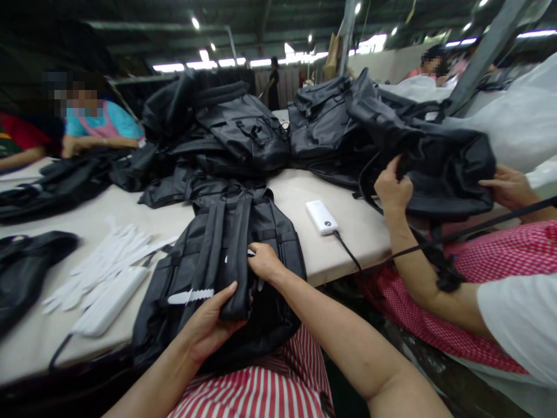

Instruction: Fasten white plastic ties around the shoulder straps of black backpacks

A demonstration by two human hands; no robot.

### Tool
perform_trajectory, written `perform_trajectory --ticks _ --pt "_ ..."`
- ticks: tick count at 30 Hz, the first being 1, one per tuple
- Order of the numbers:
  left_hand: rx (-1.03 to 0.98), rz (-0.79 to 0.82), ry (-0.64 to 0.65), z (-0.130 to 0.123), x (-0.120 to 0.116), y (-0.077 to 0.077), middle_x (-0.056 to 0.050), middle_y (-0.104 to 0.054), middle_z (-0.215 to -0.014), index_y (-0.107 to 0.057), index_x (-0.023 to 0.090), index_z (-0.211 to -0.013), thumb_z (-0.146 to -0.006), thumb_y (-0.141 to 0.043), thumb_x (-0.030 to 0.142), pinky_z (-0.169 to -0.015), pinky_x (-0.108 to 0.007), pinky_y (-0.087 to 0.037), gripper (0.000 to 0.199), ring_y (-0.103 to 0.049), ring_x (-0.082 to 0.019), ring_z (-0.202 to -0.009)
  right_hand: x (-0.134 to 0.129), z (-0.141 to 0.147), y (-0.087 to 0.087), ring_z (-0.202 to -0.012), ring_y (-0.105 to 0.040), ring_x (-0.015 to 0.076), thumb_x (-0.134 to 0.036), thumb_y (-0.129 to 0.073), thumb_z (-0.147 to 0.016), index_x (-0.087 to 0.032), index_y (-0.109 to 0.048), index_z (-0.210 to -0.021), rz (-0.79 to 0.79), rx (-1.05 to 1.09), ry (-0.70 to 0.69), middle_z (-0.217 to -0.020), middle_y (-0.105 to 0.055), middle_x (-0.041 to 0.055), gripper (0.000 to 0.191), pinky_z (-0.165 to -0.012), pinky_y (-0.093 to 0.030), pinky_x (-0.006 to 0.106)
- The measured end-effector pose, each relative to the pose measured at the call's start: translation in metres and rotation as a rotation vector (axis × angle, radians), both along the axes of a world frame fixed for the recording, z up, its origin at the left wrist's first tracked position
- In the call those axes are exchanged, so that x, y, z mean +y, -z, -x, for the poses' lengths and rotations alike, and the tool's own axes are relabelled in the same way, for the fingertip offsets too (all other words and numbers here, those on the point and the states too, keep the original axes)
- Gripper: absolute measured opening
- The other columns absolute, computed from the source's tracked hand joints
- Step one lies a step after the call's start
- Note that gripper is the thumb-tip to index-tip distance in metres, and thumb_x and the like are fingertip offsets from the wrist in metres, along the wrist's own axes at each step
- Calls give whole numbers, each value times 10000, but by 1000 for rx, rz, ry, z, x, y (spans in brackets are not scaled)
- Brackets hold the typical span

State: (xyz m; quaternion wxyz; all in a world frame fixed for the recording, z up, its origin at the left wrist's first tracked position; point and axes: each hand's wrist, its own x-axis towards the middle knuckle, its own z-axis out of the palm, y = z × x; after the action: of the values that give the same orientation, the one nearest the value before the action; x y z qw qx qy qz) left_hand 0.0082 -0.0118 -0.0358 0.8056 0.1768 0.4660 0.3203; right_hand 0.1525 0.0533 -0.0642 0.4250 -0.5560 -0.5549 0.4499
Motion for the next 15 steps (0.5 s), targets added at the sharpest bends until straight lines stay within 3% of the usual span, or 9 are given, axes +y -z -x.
perform_trajectory --ticks 4,7,10,12,15 --pt "59 46 -21 4 -1 4 -43 -675 -722 -614 131 -861 -728 -659 206 -541 -247 -534 159 -639 -138 -619 3 -16 -5 -512 -526 93 -98 -540 -646 -144 -632 -739 67 -75 47 -557 -568 -28 139 -471 -380 166" --pt "47 89 -47 8 -1 2 -42 -667 -700 -618 105 -854 -751 -630 183 -496 -217 -524 130 -628 -118 -581 1 -33 -25 -443 -503 72 -147 -540 -688 -152 -632 -774 27 -73 139 -501 -535 -37 126 -445 -356 154" --pt "-19 127 -28 13 2 0 -36 -660 -702 -610 98 -954 -785 -590 191 -430 -187 -502 194 -623 -105 -556 -13 -44 -49 -383 -447 42 -242 -507 -769 -146 -601 -804 49 84 196 -558 -569 -24 139 -381 -298 144" --pt "-59 142 5 17 5 -2 -33 -653 -697 -598 96 -1001 -805 -565 216 -391 -177 -486 232 -620 -104 -543 -28 -43 -56 -348 -419 30 -306 -450 -826 -141 -572 -826 157 236 160 -596 -592 -11 205 -342 -251 143" --pt "-14 98 29 19 6 -5 -28 -644 -665 -610 101 -959 -797 -572 233 -378 -173 -472 213 -605 -99 -514 -52 -29 -49 -324 -417 30 -395 -391 -869 -135 -562 -793 332 312 52 -567 -596 3 321 -324 -222 145"
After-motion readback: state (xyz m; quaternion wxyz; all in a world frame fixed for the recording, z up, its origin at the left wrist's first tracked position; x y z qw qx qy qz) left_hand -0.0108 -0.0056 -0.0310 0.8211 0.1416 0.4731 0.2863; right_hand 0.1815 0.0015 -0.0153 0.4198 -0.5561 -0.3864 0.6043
